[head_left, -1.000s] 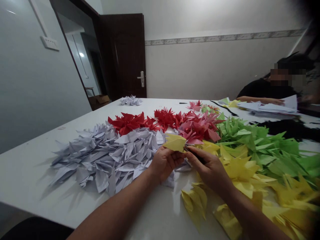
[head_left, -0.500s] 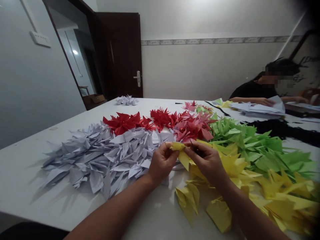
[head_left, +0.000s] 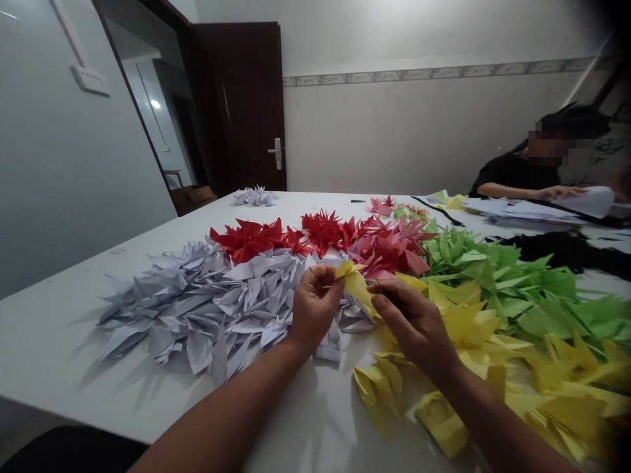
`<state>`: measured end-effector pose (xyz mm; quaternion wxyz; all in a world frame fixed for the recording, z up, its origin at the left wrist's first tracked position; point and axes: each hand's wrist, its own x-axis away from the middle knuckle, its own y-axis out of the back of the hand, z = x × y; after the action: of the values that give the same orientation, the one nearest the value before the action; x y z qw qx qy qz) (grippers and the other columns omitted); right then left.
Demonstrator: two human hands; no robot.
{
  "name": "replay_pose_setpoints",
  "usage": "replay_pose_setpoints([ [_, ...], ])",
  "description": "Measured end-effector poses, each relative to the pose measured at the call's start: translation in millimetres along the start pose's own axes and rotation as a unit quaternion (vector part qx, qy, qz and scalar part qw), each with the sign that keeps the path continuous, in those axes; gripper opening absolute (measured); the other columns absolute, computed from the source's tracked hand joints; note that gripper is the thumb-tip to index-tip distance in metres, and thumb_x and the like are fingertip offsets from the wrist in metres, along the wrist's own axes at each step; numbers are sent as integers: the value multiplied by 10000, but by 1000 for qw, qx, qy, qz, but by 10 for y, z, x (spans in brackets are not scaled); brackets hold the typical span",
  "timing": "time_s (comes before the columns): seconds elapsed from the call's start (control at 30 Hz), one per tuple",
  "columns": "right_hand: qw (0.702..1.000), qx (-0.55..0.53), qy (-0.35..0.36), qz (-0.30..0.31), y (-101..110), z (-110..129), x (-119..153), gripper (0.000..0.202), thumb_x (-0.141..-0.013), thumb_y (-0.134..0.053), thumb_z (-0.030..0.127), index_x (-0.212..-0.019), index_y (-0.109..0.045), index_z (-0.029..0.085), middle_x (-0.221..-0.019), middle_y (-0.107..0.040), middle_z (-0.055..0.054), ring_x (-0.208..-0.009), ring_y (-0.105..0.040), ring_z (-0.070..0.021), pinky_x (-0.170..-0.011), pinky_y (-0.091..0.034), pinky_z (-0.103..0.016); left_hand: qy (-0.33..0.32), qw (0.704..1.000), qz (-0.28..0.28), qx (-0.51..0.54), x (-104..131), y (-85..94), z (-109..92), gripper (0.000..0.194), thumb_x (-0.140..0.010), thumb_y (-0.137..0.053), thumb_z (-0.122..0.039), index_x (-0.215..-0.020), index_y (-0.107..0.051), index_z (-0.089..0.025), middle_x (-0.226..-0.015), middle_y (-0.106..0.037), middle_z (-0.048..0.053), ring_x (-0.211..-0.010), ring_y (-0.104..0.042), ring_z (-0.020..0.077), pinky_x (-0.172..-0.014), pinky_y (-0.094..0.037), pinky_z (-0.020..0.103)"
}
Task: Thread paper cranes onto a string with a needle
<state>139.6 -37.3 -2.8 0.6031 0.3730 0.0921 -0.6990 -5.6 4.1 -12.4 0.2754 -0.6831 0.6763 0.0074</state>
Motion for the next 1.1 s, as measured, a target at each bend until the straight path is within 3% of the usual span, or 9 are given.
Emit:
replay_pose_setpoints([
  [0.17, 996, 14, -51, 70, -32, 14, -55, 301, -850, -524, 437, -842, -672, 174, -765, -655, -35, -696, -581, -153, -622, -456, -241, -21, 999, 23, -22, 64, -9, 3, 156, -692, -727, -219, -787, -617, -163, -748, -634, 5, -690, -589, 105, -690, -471, 203],
  [0.3, 990, -8, -93, 101, -47, -9, -77, 348, -837, -521, 473, -789, -674, 163, -637, -577, -4, -583, -495, -120, -520, -392, -221, -51, 996, 49, -51, 109, -3, -3, 110, -713, -708, -222, -767, -635, -160, -828, -644, 36, -758, -604, 130, -729, -483, 223],
  [0.73, 982, -23, -147, 120, -38, -56, -74, 448, -838, -470, 559, -681, -591, 157, -571, -417, 22, -530, -360, -93, -461, -285, -215, -52, 995, 54, -61, 110, -5, 10, 88, -708, -702, -183, -754, -633, -153, -841, -627, 41, -761, -601, 126, -722, -487, 222],
  [0.93, 980, -12, -153, 128, -45, -87, -78, 499, -826, -449, 597, -719, -630, 144, -598, -495, 2, -570, -441, -113, -511, -343, -223, -63, 989, 74, -108, 111, 20, 33, 72, -719, -679, -173, -762, -624, -154, -858, -616, 45, -801, -605, 139, -734, -494, 235],
  [1.1, 988, -6, -114, 105, -47, -39, -77, 436, -813, -512, 545, -747, -668, 143, -589, -540, 0, -546, -469, -114, -489, -365, -220, -64, 988, 68, -124, 96, 45, 76, 126, -741, -669, -248, -804, -613, -155, -852, -625, 39, -778, -604, 132, -707, -494, 233],
])
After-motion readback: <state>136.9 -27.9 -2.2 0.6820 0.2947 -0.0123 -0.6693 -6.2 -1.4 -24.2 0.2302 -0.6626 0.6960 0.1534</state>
